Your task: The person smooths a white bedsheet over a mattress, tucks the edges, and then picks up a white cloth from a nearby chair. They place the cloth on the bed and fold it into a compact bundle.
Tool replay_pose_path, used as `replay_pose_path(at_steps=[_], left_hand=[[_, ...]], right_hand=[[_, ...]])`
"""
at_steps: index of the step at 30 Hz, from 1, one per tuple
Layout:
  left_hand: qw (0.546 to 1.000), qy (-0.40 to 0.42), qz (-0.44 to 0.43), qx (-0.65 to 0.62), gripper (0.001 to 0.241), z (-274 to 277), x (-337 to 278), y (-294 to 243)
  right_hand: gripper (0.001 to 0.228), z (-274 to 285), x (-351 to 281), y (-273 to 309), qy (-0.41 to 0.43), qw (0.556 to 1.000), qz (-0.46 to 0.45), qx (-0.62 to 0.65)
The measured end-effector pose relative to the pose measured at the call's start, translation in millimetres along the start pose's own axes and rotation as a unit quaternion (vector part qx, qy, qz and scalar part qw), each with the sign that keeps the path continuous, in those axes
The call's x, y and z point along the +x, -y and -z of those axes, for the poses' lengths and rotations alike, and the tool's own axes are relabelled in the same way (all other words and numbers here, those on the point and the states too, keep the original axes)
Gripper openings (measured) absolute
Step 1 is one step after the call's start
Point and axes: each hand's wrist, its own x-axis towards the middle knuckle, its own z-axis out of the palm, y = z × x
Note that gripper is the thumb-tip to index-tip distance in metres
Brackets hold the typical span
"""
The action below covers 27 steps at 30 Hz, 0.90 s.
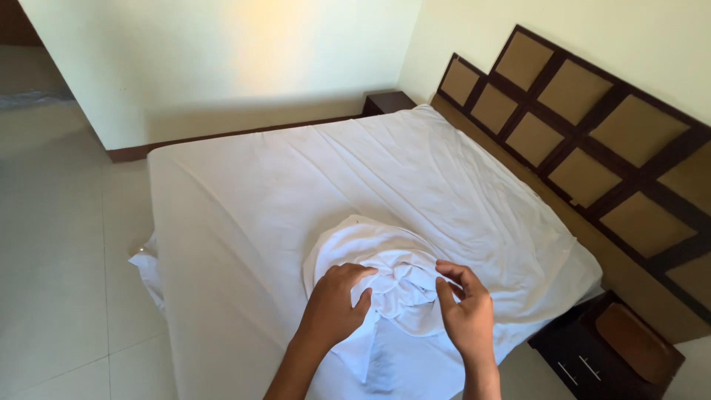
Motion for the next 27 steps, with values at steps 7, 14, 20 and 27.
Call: replay_pose_path(at_steps=[7,14,20,27], left_hand=[[1.0,-0.006,0.029,-0.001,0.031,46,-63,13],[0.998,-0.02,0.057,0.017,0.031,82,-106,34],[0.987,-0.027,0.161,0.011,0.033,98,-131,42],[0.975,-0.039,0.219,0.016,0.032,106,-145,31]], right_hand=[[0.028,-44,-76,32,0.004,0.997,-0.003,-0.076],[0.033,-85,-130,65,0.026,0.993,0.062,-0.092],[0.033,-100,-143,91,0.077,0.99,-0.042,-0.107],[0.027,-108,-144,82,0.101,0.991,0.05,-0.074]])
